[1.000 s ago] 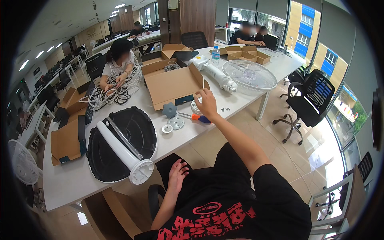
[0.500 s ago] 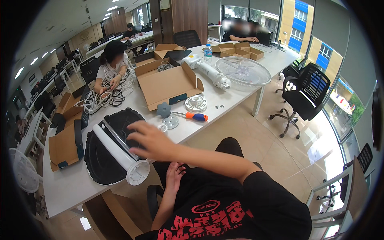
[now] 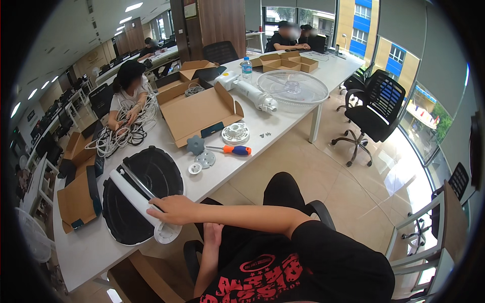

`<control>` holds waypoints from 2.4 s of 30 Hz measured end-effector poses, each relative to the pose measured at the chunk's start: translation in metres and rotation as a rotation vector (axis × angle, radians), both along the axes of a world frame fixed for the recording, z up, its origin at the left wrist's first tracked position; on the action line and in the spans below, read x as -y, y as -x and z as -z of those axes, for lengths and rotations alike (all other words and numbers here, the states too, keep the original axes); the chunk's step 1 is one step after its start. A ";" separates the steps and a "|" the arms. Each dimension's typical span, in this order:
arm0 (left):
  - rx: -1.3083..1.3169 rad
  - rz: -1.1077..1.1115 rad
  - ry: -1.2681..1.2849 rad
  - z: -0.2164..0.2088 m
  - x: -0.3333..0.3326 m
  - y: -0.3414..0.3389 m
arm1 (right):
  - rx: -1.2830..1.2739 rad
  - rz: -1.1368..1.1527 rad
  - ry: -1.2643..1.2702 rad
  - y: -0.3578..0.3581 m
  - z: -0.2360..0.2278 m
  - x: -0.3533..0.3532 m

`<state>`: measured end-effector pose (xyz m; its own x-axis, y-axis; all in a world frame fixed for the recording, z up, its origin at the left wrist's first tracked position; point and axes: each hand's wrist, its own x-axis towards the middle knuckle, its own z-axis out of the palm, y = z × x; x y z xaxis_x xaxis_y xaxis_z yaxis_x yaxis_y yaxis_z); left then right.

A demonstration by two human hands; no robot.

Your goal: Assembling parts of a white electric standing fan, including the base, stand, and motor housing.

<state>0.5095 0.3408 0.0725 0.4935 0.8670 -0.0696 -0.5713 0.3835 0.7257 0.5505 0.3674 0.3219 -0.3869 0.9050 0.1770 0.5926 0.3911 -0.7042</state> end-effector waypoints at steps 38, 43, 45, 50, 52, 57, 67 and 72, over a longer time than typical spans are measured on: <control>-0.043 -0.001 0.050 -0.028 0.007 -0.004 | -0.877 -0.114 0.505 -0.030 -0.023 0.018; -0.047 0.009 0.057 -0.022 0.005 -0.004 | -0.912 -0.112 0.487 -0.035 -0.027 0.028; -0.066 -0.019 0.036 -0.022 0.006 -0.006 | -0.917 -0.121 0.476 -0.036 -0.025 0.028; -0.027 -0.007 0.040 -0.012 0.002 -0.003 | -0.878 -0.109 0.431 -0.039 -0.026 0.034; -0.006 -0.001 0.057 -0.016 0.002 -0.002 | -0.884 -0.107 0.437 -0.044 -0.032 0.039; -0.063 -0.009 0.038 -0.044 0.012 -0.007 | -0.930 -0.101 0.399 -0.056 -0.036 0.048; -0.082 0.007 0.121 -0.052 0.010 -0.007 | -1.239 -0.297 0.176 -0.096 -0.052 0.063; -0.079 -0.016 0.116 -0.037 0.007 -0.004 | -1.368 -0.571 0.129 -0.111 -0.082 0.066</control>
<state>0.5136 0.3334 0.1092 0.4684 0.8588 -0.2077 -0.5207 0.4582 0.7203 0.6611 0.3015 0.4043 -0.2898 0.7295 0.6195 -0.7486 0.2305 -0.6216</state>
